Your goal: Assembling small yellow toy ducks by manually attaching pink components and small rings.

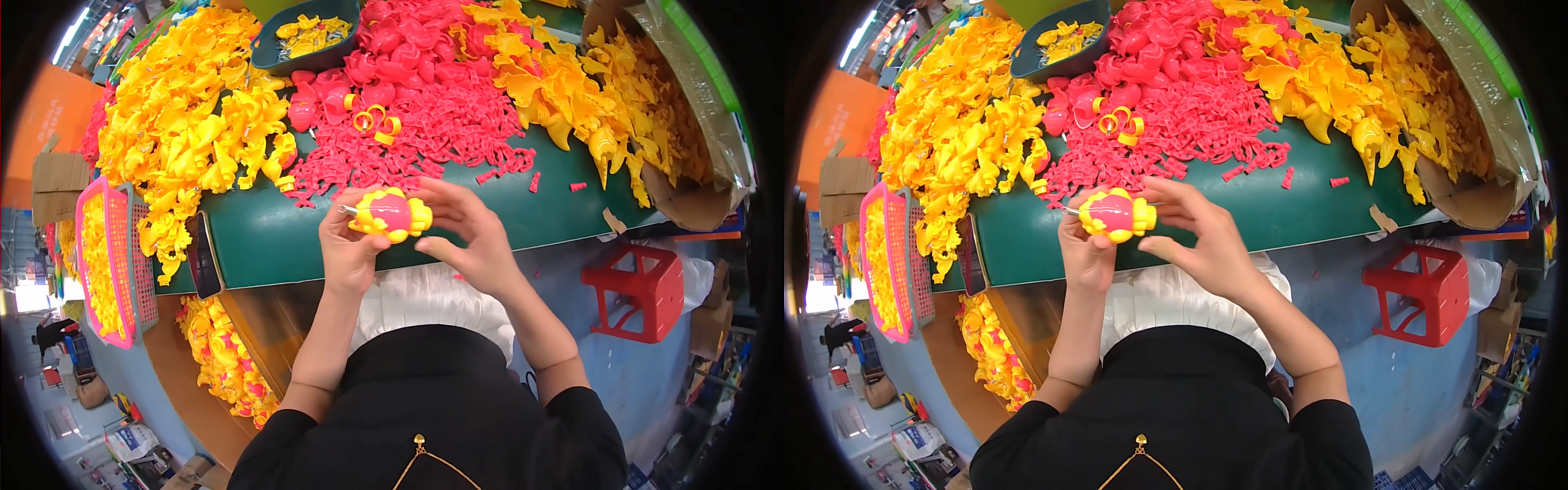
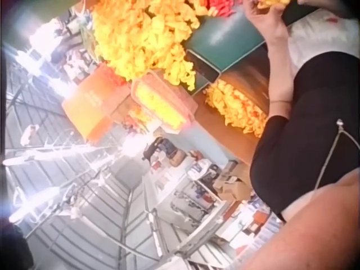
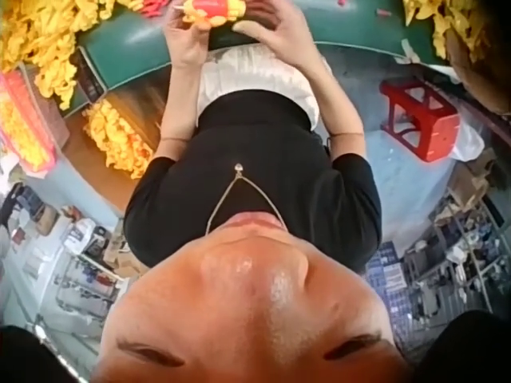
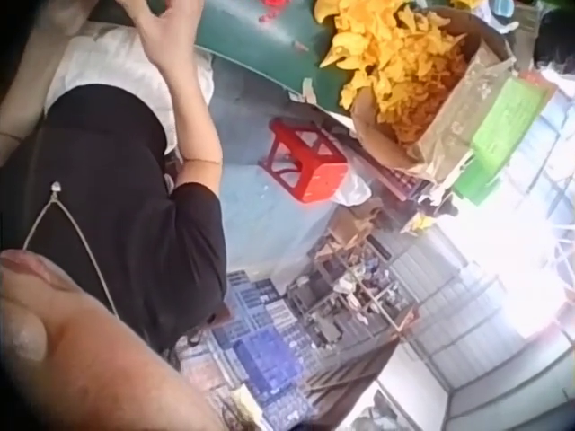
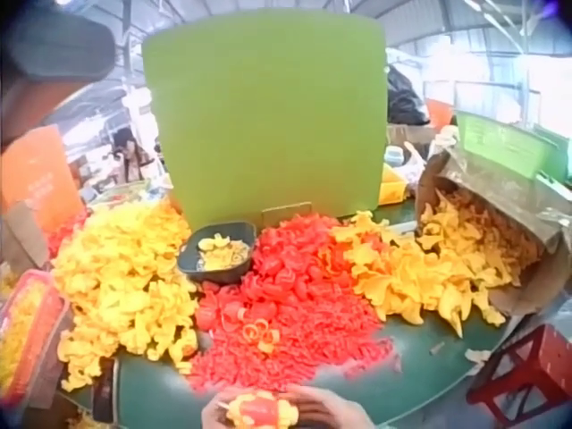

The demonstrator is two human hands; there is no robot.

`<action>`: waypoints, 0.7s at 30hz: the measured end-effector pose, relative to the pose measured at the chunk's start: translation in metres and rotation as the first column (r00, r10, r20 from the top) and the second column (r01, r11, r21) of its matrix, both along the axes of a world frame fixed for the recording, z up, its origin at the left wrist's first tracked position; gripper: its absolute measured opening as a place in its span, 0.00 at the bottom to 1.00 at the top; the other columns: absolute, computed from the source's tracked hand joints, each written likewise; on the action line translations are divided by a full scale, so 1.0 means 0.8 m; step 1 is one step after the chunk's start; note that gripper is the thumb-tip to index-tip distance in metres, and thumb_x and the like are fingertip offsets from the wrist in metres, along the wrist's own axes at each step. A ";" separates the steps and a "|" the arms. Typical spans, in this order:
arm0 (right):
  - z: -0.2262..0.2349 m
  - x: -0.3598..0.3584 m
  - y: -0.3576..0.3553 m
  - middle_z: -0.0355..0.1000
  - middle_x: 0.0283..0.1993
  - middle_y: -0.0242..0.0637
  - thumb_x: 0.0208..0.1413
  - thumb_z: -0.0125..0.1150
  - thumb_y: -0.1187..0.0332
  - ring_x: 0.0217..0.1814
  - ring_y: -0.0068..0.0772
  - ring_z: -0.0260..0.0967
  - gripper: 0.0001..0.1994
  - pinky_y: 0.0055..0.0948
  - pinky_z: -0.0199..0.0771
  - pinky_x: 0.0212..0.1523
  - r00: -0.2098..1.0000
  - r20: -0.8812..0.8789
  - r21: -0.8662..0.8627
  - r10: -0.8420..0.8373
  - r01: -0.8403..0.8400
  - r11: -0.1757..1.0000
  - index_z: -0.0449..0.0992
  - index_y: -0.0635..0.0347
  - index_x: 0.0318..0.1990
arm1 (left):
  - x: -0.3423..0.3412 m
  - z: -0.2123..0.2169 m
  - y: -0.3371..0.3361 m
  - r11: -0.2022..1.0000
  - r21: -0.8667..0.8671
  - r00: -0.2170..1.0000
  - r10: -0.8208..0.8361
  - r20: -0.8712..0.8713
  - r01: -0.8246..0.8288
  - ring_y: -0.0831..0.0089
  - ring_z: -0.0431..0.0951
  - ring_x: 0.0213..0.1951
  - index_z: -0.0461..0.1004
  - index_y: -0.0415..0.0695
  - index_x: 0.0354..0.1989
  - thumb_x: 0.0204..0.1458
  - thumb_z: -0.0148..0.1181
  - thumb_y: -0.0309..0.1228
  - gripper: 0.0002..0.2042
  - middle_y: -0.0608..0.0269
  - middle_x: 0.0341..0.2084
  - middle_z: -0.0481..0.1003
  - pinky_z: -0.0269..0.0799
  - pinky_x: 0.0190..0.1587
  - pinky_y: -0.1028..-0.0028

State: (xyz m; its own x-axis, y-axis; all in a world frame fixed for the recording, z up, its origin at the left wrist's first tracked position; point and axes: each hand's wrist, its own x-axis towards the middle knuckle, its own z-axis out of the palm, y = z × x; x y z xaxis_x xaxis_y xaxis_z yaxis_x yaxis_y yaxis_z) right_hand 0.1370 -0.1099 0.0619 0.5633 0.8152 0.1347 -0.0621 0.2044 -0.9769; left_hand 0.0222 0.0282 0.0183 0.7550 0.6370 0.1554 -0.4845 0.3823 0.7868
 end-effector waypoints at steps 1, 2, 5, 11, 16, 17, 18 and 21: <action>0.001 0.001 -0.016 0.71 0.54 0.42 0.49 0.67 0.79 0.51 0.30 0.72 0.20 0.31 0.76 0.51 1.000 0.000 -0.003 -0.001 0.001 1.000 0.74 0.64 0.51 | -0.003 -0.003 0.004 1.000 -0.003 1.000 -0.001 0.000 0.001 0.68 0.75 0.49 0.72 0.39 0.51 0.36 0.77 0.27 0.30 0.61 0.46 0.72 0.73 0.54 0.69; 0.000 0.002 -0.045 0.72 0.53 0.42 0.50 0.67 0.78 0.49 0.31 0.73 0.19 0.31 0.76 0.48 0.966 0.247 -0.202 0.081 -0.030 0.979 0.74 0.62 0.50 | -0.006 -0.007 0.006 0.999 -0.032 1.000 -0.004 0.019 0.005 0.67 0.75 0.50 0.71 0.39 0.52 0.37 0.77 0.27 0.30 0.61 0.46 0.72 0.72 0.55 0.68; -0.026 -0.022 -0.108 0.72 0.50 0.40 0.50 0.66 0.73 0.46 0.35 0.74 0.14 0.32 0.77 0.41 0.724 0.629 -0.503 0.284 0.100 0.859 0.75 0.61 0.46 | -0.011 -0.003 0.007 0.998 -0.063 0.999 -0.022 0.029 0.024 0.65 0.75 0.52 0.69 0.38 0.55 0.39 0.76 0.29 0.32 0.60 0.48 0.72 0.71 0.57 0.65; -0.130 -0.022 -0.113 0.72 0.42 0.38 0.50 0.62 0.70 0.41 0.40 0.73 0.07 0.37 0.77 0.34 0.497 0.844 -0.403 0.204 0.336 0.851 0.76 0.61 0.36 | -0.021 0.005 0.012 0.993 -0.078 0.996 -0.085 -0.008 0.084 0.65 0.75 0.52 0.60 0.38 0.62 0.44 0.74 0.40 0.39 0.58 0.52 0.71 0.71 0.59 0.62; -0.112 -0.025 -0.108 0.74 0.39 0.40 0.47 0.63 0.73 0.41 0.42 0.73 0.08 0.36 0.76 0.40 0.461 0.825 -0.474 0.327 0.249 0.845 0.77 0.62 0.36 | -0.035 -0.001 0.019 0.951 -0.267 0.987 -0.137 0.082 0.154 0.63 0.74 0.54 0.57 0.39 0.63 0.48 0.70 0.44 0.39 0.58 0.53 0.70 0.72 0.57 0.64; -0.110 -0.026 -0.106 0.74 0.39 0.40 0.47 0.63 0.74 0.41 0.42 0.73 0.08 0.36 0.76 0.40 0.405 0.861 -0.422 0.308 0.228 0.878 0.78 0.62 0.36 | -0.037 0.000 0.019 0.930 -0.337 0.987 -0.116 0.108 0.147 0.64 0.75 0.53 0.61 0.38 0.61 0.48 0.70 0.43 0.36 0.60 0.51 0.72 0.73 0.56 0.65; -0.121 -0.024 -0.101 0.74 0.40 0.39 0.45 0.63 0.73 0.42 0.41 0.73 0.09 0.36 0.76 0.40 0.416 0.872 -0.380 0.257 0.245 0.892 0.78 0.61 0.36 | -0.036 0.000 0.018 0.939 -0.329 0.994 -0.077 0.080 0.099 0.64 0.76 0.52 0.61 0.38 0.60 0.48 0.69 0.46 0.36 0.57 0.53 0.71 0.74 0.55 0.65; -0.130 -0.019 -0.104 0.75 0.38 0.39 0.45 0.63 0.72 0.41 0.41 0.73 0.09 0.36 0.76 0.39 0.469 0.840 -0.402 0.273 0.201 0.893 0.78 0.61 0.37 | -0.034 0.005 0.025 0.957 -0.276 0.996 -0.084 0.037 0.091 0.64 0.76 0.52 0.61 0.38 0.61 0.49 0.69 0.44 0.35 0.52 0.55 0.69 0.76 0.54 0.66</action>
State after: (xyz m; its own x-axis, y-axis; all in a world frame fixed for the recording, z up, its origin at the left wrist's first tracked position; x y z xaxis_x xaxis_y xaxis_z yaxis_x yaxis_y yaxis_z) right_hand 0.1221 -0.1928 -0.0419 0.3121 0.9299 0.1944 0.8521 -0.1834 -0.4902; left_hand -0.0051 0.0485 0.0222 0.8081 0.5890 0.0007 -0.4567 0.6259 0.6322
